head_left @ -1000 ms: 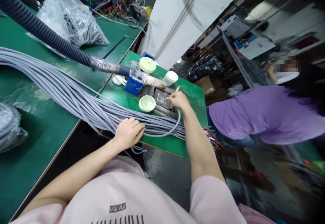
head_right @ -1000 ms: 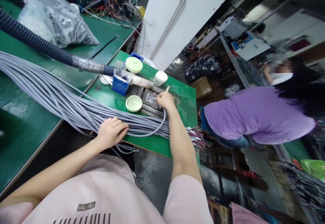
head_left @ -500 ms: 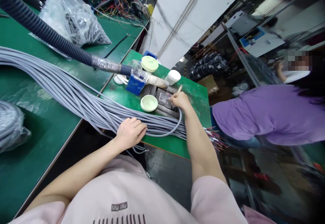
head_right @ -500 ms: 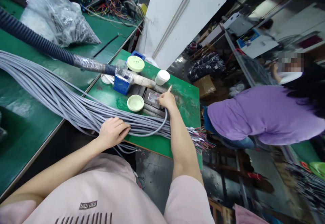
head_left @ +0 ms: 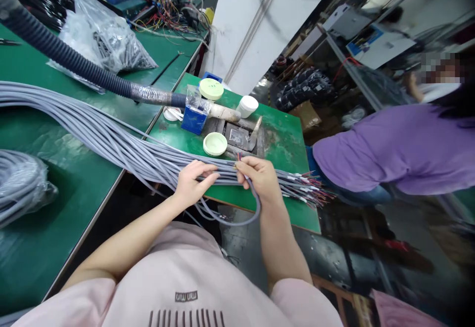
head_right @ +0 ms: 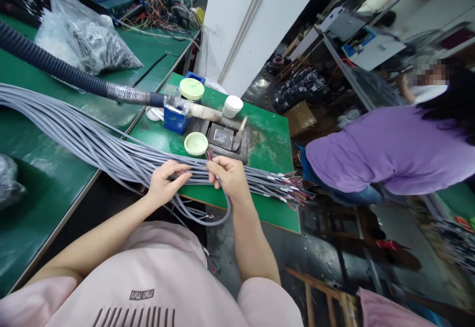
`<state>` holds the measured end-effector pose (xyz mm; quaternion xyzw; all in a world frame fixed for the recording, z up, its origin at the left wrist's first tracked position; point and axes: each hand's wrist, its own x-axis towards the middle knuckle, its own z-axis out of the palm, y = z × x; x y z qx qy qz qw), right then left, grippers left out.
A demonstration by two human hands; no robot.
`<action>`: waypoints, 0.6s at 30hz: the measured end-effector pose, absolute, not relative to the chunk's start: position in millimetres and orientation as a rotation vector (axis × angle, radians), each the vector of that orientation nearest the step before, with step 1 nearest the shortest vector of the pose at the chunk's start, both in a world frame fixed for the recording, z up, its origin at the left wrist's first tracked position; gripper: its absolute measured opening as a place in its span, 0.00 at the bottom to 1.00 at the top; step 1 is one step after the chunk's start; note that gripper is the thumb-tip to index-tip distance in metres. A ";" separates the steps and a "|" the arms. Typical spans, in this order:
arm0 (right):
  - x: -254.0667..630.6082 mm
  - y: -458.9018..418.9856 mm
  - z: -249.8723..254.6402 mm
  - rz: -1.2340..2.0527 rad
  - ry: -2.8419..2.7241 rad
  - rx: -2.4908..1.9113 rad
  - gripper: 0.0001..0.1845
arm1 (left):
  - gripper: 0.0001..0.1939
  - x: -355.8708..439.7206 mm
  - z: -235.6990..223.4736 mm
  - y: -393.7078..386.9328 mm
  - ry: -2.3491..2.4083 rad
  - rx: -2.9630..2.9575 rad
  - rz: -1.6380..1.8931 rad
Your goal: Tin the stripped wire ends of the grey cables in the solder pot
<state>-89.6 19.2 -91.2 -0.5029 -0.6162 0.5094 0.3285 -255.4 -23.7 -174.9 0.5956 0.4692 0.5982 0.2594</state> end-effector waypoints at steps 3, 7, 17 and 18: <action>-102.2 5.2 -97.7 1.377 -1.587 -1.243 0.18 | 0.15 -240.3 -167.3 -27.2 1.002 1.083 1.619; -110.7 -1.6 -104.2 1.428 -1.555 -1.196 0.18 | 0.17 -222.8 -162.7 -28.8 0.841 0.723 1.638; -90.7 -33.0 -118.7 1.439 -1.443 -1.154 0.24 | 0.06 -237.9 -159.1 -35.7 1.010 1.577 1.923; -90.5 -36.5 -120.0 1.415 -1.409 -1.151 0.24 | 0.05 -237.2 -159.8 -37.1 0.978 1.662 1.909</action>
